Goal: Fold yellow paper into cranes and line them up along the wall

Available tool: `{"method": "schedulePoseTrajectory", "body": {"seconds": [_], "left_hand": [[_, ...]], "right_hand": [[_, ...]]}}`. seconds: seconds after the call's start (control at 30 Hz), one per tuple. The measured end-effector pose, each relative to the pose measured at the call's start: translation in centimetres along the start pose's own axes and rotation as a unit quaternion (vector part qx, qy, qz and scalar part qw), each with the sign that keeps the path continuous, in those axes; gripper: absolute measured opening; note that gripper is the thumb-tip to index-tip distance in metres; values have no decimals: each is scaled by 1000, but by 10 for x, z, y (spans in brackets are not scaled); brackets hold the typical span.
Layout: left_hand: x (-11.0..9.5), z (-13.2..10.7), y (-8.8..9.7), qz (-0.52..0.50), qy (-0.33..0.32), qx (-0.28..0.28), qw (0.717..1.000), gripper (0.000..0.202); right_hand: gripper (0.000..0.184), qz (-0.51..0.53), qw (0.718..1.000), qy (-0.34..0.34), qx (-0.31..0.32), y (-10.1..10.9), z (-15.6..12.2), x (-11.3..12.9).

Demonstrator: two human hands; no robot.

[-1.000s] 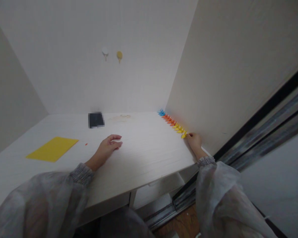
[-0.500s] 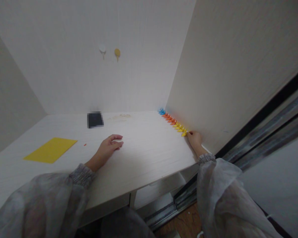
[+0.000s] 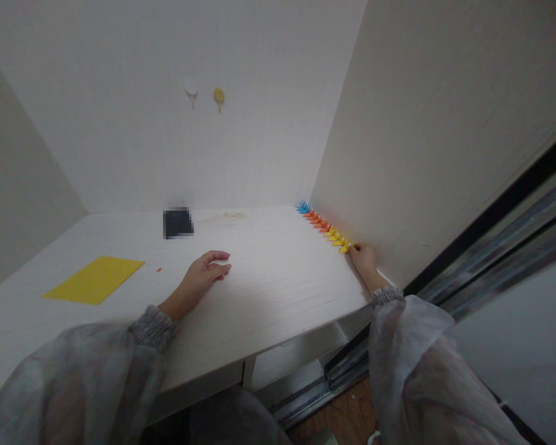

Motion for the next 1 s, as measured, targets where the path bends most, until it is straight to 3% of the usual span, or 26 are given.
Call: {"method": "schedulePoseTrajectory", "body": {"seconds": [0.47, 1.0], "left_hand": [[-2, -1, -1, 0, -6, 6, 1000, 42], [-7, -3, -2, 0, 0, 6, 1000, 41]], "right_hand": [[30, -6, 999, -2, 46, -8, 1, -3], [32, 15, 1000, -5, 2, 1, -2, 1]]}}
Point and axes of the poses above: each hand's wrist, its own z-axis towards the middle knuckle, its own y-axis out of the back of the hand, x = y × z, the point moved 3 cm from there along z, towards the middle knuckle, and after that the axes turned 12 degrees about -x, right-handed, at the moved point
